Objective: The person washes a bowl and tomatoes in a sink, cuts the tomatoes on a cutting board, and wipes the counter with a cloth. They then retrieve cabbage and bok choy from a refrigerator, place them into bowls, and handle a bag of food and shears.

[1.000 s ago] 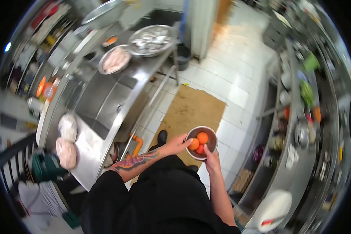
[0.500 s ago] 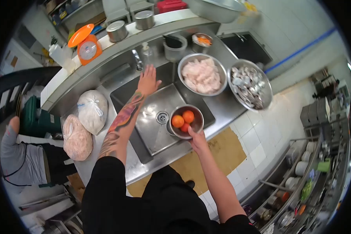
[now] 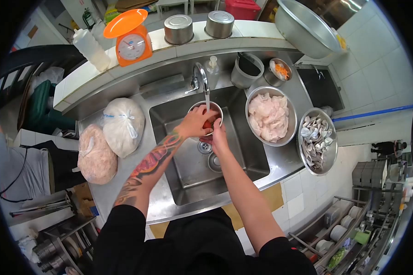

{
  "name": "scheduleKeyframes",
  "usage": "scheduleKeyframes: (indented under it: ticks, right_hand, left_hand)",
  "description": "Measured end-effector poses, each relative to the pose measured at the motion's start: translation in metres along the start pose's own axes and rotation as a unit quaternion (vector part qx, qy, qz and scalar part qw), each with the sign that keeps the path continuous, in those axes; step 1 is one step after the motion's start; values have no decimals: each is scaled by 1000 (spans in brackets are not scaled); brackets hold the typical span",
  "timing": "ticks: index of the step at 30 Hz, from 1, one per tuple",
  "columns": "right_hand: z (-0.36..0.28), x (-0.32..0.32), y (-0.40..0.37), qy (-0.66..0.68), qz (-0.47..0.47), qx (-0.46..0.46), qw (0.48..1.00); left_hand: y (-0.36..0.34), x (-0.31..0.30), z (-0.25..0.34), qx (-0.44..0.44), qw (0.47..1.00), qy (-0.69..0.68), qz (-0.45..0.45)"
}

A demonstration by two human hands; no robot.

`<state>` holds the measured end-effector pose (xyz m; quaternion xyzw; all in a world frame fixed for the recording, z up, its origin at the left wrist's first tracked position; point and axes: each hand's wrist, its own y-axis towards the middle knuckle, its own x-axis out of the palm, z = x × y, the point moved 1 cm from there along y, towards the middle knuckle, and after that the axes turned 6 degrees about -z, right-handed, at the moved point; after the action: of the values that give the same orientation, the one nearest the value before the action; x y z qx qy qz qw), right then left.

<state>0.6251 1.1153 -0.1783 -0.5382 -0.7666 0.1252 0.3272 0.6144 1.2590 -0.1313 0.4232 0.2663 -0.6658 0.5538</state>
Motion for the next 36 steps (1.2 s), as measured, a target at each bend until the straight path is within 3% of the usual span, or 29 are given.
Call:
scheduleKeyframes:
  ticks: [1,3,5,6,7,8,9,10,11,12,13,15,16,17,19,20,21,23,24,26,27,28,29,31,33,34,35,36]
  right_hand:
    - [-1,-1,0,-1,4,2,1000]
    - [-6,-1,2,-105,-1,-35,994]
    - [-8,-2,11,-142,21,-57,988]
    - [-15,3,9,-107,13,-82,991]
    - [-23,7,7,-73,7,-108,991]
    - [-25,14,5,-59,17,-86,994]
    - [-18,12,9,-61,22,-87,994]
    - [-10,9,16,-104,43,-89,990]
    - [-5,6,21,-147,62,-90,983]
    - [-14,9,13,-150,79,-48,984]
    - [-22,13,8,-151,78,-50,984]
    - [-27,15,-2,-301,84,-56,948]
    - [-13,11,5,-367,109,-122,916]
    - [-12,11,4,-367,110,-121,916]
    - [-10,12,3,-393,85,-189,896]
    - [-11,11,7,-394,85,-188,896]
    - [-12,9,13,-325,71,-145,932]
    - [-18,8,21,-181,44,-59,981]
    - [-13,17,19,-184,46,-86,978]
    - [-12,24,9,-139,18,-43,989]
    - [-11,27,5,-92,-7,3,996]
    - [-14,19,15,-80,-5,66,995]
    - [-20,15,21,-32,-48,84,995]
    - [-7,15,16,34,-4,31,999]
    - [5,19,15,47,-38,40,997]
    - [11,20,16,59,-72,49,994]
    - [17,15,22,59,-73,51,994]
    - [22,6,32,114,-75,35,990]
  left_hand:
    - [2,0,-4,-42,992,-23,-114]
    - [6,22,-18,-66,984,-45,-157]
    - [11,65,-39,-79,989,-122,16]
    - [19,87,-51,-77,989,-123,15]
    - [32,107,-64,-84,969,-217,86]
    - [38,106,-61,-89,934,-311,154]
    - [39,106,-57,-87,933,-315,153]
    - [37,108,-55,-178,782,-583,128]
    - [34,98,-45,-250,552,-790,91]
    - [26,84,-33,-276,516,-811,4]
    - [24,76,-34,-274,517,-811,6]
    - [18,71,-38,-274,481,-829,-76]
    - [18,68,-40,-248,469,-847,-39]
    - [18,70,-44,-248,468,-847,-40]
    - [18,74,-52,-197,386,-899,58]
    - [11,62,-45,-202,376,-903,46]
    - [9,60,-45,-203,374,-904,46]
    - [11,56,-47,-166,459,-870,70]
    - [14,60,-49,-165,459,-870,71]
    - [21,60,-47,-266,706,-633,177]
    - [20,58,-44,-266,705,-632,178]
    - [17,54,-40,-224,849,-467,104]
    - [13,50,-34,-170,946,-277,24]
    - [13,40,-30,-135,970,-204,7]
    - [18,18,-28,-147,988,-39,-8]
    - [20,11,-21,-214,975,-46,-26]
    - [19,18,-29,-216,975,-45,-26]
    - [20,29,-37,-108,984,-140,-11]
